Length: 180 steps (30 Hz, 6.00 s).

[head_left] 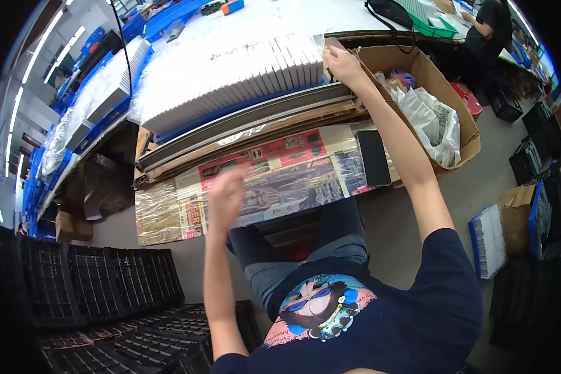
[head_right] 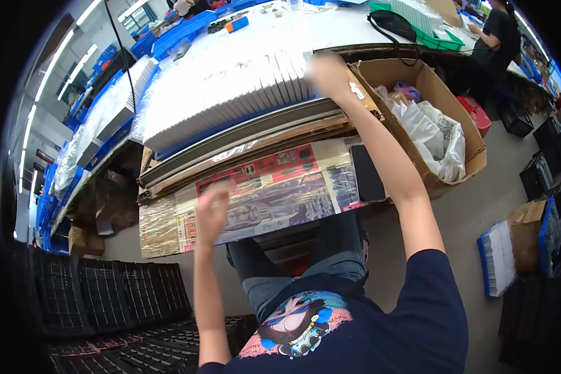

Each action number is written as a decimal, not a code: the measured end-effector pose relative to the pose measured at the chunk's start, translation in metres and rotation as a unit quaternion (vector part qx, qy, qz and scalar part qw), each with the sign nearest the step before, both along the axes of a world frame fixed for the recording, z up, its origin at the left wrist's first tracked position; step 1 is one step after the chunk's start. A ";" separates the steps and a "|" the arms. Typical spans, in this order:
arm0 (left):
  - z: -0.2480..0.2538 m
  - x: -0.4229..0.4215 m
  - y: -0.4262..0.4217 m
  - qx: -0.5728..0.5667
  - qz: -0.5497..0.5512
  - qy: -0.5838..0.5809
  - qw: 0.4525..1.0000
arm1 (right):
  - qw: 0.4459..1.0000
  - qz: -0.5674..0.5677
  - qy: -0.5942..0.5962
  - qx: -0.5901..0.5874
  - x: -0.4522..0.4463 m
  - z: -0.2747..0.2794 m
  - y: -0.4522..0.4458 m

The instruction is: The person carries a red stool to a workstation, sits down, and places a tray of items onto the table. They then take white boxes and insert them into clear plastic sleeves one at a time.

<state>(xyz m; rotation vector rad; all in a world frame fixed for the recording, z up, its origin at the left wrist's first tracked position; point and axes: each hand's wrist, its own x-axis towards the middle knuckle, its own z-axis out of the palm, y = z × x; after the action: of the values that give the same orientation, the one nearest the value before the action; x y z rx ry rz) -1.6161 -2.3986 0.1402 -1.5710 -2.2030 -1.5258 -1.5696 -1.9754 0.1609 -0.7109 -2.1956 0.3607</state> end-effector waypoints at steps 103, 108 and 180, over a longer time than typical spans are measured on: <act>0.155 0.148 -0.056 0.115 -0.116 0.417 0.894 | 0.769 0.320 0.063 -0.550 0.096 -0.029 -0.337; 0.170 0.178 -0.030 -0.029 -0.178 0.403 0.897 | 0.842 0.160 0.318 -0.407 0.168 -0.022 -0.162; -0.074 -0.055 0.042 0.123 0.080 -0.646 0.749 | 0.693 0.119 0.237 -0.671 0.007 -0.098 -0.222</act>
<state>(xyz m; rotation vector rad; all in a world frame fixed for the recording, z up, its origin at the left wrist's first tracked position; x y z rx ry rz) -1.6709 -2.3569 0.0663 -0.0121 -2.1370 -3.1925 -1.5621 -2.1976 0.0632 -0.8617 -1.1954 2.1308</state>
